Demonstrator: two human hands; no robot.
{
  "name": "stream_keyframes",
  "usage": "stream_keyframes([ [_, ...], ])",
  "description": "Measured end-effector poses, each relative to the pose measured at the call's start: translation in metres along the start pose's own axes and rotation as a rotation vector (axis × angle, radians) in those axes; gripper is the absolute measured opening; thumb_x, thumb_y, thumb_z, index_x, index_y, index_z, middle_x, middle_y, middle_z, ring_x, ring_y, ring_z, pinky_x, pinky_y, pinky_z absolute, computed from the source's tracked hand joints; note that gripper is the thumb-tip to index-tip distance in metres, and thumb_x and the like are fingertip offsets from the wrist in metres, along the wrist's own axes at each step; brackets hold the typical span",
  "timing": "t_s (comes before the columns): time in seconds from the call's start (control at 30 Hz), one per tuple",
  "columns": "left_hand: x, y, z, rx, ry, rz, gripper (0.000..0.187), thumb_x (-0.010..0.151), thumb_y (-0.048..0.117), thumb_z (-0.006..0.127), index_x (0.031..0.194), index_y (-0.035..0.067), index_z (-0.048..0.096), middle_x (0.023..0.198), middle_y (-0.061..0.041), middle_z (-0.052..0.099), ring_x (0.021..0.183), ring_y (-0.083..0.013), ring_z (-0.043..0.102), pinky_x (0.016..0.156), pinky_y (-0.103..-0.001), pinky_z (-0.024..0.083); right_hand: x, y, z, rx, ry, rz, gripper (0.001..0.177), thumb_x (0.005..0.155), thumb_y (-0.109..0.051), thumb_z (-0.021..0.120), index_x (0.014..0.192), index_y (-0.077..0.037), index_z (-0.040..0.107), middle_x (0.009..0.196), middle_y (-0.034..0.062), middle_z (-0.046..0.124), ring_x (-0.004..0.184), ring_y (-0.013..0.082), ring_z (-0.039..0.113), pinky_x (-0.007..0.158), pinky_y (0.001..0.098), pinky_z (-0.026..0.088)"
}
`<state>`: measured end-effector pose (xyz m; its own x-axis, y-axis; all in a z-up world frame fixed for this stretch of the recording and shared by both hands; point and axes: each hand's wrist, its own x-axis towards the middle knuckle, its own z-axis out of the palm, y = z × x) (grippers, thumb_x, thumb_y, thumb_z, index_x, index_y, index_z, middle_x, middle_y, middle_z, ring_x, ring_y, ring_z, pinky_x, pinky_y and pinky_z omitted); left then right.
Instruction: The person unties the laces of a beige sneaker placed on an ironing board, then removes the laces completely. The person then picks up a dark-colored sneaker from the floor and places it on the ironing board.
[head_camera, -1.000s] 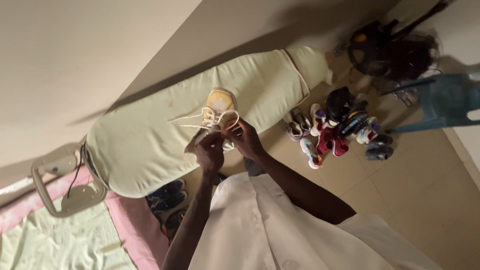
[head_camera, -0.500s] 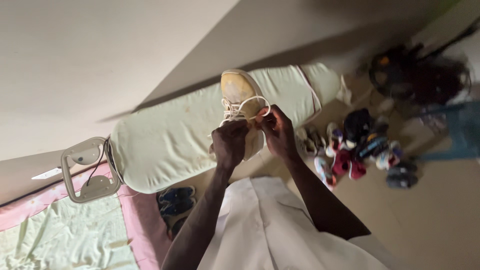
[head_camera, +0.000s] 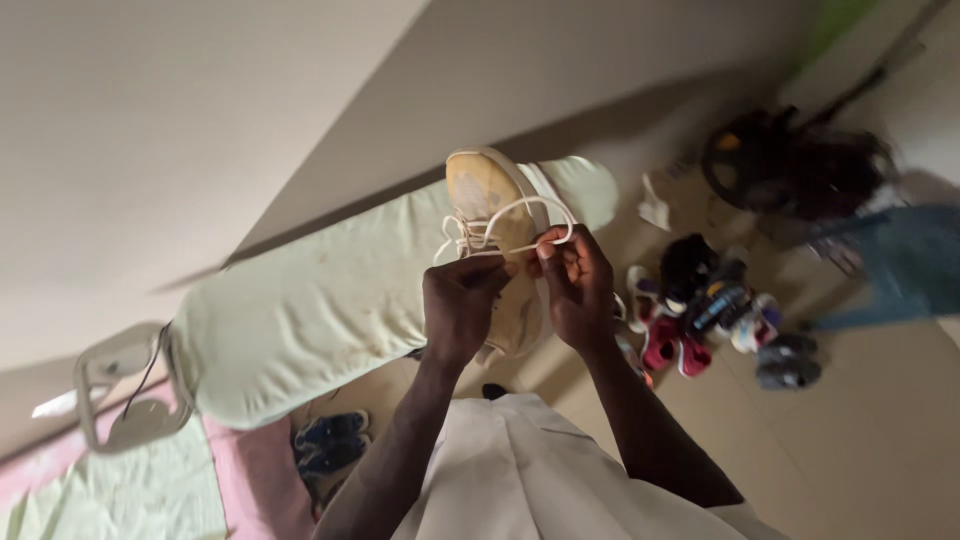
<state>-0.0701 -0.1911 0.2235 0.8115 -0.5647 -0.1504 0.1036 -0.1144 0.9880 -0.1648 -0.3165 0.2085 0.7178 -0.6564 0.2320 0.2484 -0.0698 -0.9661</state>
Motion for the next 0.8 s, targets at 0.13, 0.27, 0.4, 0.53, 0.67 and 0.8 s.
stream_keyframes([
  [0.13,-0.003,0.000,0.024,-0.155,-0.118,-0.073,0.023,0.085,0.012,0.081,0.100,-0.006,0.080,0.080,-0.008,0.077,0.067,-0.0078,0.065,0.062,-0.024,0.053,-0.018,-0.013,-0.031,-0.327,0.086,-0.062,0.009,0.105,-0.013,0.063,0.106,-0.004,0.062,0.094,0.0008,0.068,0.083,0.0066,0.061,0.078,0.0244,0.051],
  [0.27,-0.006,-0.002,0.044,-0.353,-0.154,-0.161,0.025,0.083,0.004,0.085,0.098,-0.011,0.071,0.084,-0.012,0.073,0.069,-0.0121,0.065,0.063,-0.027,0.054,-0.033,-0.017,-0.034,-0.338,0.220,-0.069,0.009,0.103,-0.013,0.066,0.106,-0.004,0.064,0.092,0.0009,0.069,0.084,0.0071,0.064,0.080,0.0250,0.053],
  [0.4,-0.014,-0.008,0.042,-0.393,-0.235,-0.208,0.041,0.074,0.002,0.081,0.111,0.002,0.063,0.084,-0.011,0.075,0.069,-0.0123,0.068,0.063,-0.026,0.056,-0.057,-0.011,-0.024,-0.398,0.379,-0.090,0.009,0.102,-0.011,0.067,0.108,-0.004,0.063,0.093,0.0019,0.067,0.086,0.0070,0.063,0.080,0.0246,0.052],
  [0.53,-0.024,-0.018,0.028,-0.379,-0.312,-0.232,0.038,0.078,0.001,0.082,0.112,-0.008,0.067,0.088,-0.013,0.075,0.074,-0.0131,0.069,0.066,-0.026,0.056,-0.076,-0.006,-0.012,-0.421,0.462,-0.127,0.010,0.104,-0.010,0.066,0.112,-0.004,0.064,0.096,0.0020,0.064,0.084,0.0067,0.061,0.078,0.0238,0.050],
  [0.67,-0.028,-0.029,0.010,-0.395,-0.395,-0.237,0.043,0.081,0.002,0.079,0.122,-0.011,0.070,0.095,-0.012,0.078,0.078,-0.0114,0.071,0.070,-0.025,0.057,-0.087,-0.013,0.007,-0.376,0.458,-0.089,0.009,0.105,-0.009,0.065,0.114,-0.005,0.064,0.097,0.0015,0.065,0.087,0.0066,0.062,0.080,0.0235,0.051],
  [0.8,-0.031,-0.037,-0.003,-0.406,-0.388,-0.242,0.049,0.082,0.000,0.075,0.130,-0.007,0.066,0.094,-0.010,0.078,0.076,-0.0105,0.068,0.069,-0.024,0.056,-0.093,-0.027,0.022,-0.479,0.355,-0.028,0.016,0.098,-0.008,0.069,0.113,-0.005,0.066,0.096,0.0029,0.072,0.086,0.0095,0.069,0.081,0.0254,0.055],
])
